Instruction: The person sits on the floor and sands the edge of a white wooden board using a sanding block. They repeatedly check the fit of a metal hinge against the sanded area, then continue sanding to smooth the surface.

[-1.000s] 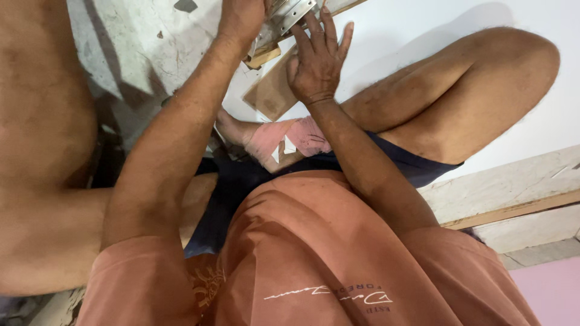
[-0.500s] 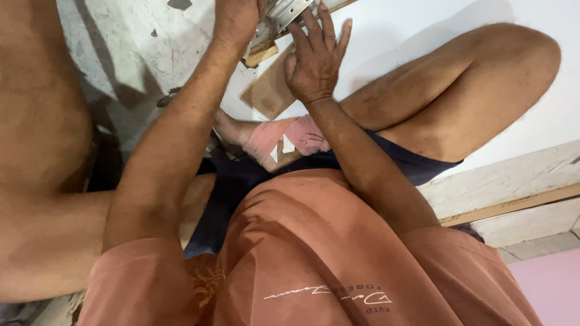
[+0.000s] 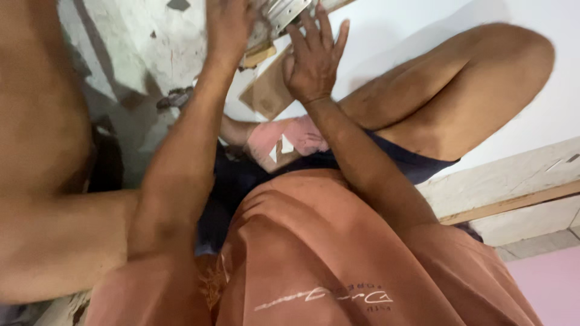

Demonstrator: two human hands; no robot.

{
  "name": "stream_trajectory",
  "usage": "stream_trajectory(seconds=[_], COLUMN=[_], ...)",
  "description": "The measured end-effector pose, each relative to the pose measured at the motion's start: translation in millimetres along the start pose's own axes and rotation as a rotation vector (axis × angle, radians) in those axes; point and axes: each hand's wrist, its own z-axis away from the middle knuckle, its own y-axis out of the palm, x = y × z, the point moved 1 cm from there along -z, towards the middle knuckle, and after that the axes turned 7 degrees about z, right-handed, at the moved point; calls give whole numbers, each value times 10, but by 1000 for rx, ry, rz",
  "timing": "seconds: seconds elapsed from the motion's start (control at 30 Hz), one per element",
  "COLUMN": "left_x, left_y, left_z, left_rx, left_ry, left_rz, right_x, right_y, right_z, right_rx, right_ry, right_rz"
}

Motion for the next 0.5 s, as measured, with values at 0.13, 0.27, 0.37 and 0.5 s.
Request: stream_trajectory(seconds=[0.13, 0.27, 0.37, 0.5], left_x=[-283, -422, -344, -184], left_y=[-327, -361, -296, -328], left_z=[366, 464, 361, 154], left_rx=[-273, -243, -362, -461], left_ry=[-130, -56, -119, -43], left_rz=[767, 869, 842, 878], right_x=[0, 10, -3, -13], right_y=[7, 16, 42, 88], right_z=[-39, -43, -52, -46], right_rx=[2, 0, -50, -25], right_ry=[-6, -10, -8, 14], right_rz=[-22, -26, -3, 3])
